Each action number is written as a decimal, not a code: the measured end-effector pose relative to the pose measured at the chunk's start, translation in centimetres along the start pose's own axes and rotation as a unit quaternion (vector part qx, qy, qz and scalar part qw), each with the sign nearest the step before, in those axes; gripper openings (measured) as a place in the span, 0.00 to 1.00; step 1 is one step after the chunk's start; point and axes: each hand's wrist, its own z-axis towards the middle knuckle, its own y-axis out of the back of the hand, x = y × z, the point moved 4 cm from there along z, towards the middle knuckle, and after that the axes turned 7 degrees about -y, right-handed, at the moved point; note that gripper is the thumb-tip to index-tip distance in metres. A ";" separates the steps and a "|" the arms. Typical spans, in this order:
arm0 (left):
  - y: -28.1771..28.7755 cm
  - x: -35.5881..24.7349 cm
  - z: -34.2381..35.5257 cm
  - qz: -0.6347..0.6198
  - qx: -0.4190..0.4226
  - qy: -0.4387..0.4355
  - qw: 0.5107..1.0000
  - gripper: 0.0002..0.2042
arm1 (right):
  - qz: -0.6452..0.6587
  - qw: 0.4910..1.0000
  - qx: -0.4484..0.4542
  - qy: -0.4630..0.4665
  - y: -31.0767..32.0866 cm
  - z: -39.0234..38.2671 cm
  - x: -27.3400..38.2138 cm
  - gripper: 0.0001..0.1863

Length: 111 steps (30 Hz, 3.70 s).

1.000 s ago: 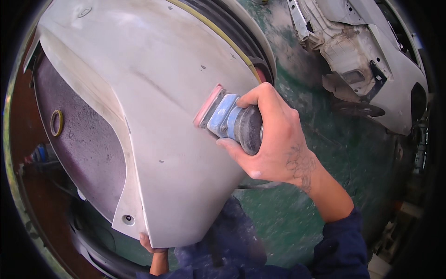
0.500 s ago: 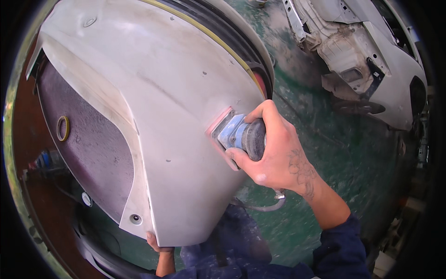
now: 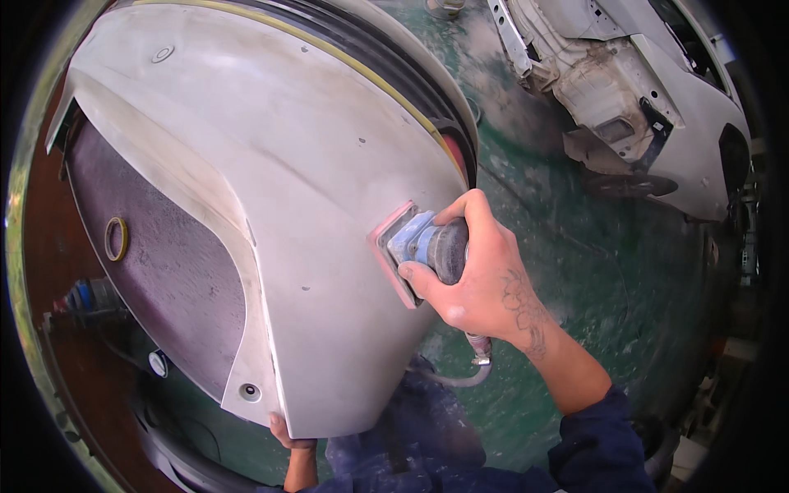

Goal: The person uses a handheld electric sander to smooth the surface of a white car bumper. They systematically move the tool across the curved exterior, focusing on the edges and main body of the part.

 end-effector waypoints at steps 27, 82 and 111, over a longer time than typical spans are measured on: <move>2.7 2.0 -1.0 -0.066 -0.072 0.054 0.994 0.35 | -0.014 0.970 -0.063 0.235 -0.4 4.5 3.5 0.30; -1.7 -1.0 0.5 0.033 -0.132 -0.083 0.987 0.26 | -0.043 0.948 -0.173 0.262 1.6 5.6 -0.5 0.32; 0.5 -0.7 0.9 0.019 0.012 -0.024 0.999 0.37 | -0.067 0.991 0.033 0.112 0.8 -1.8 -1.6 0.30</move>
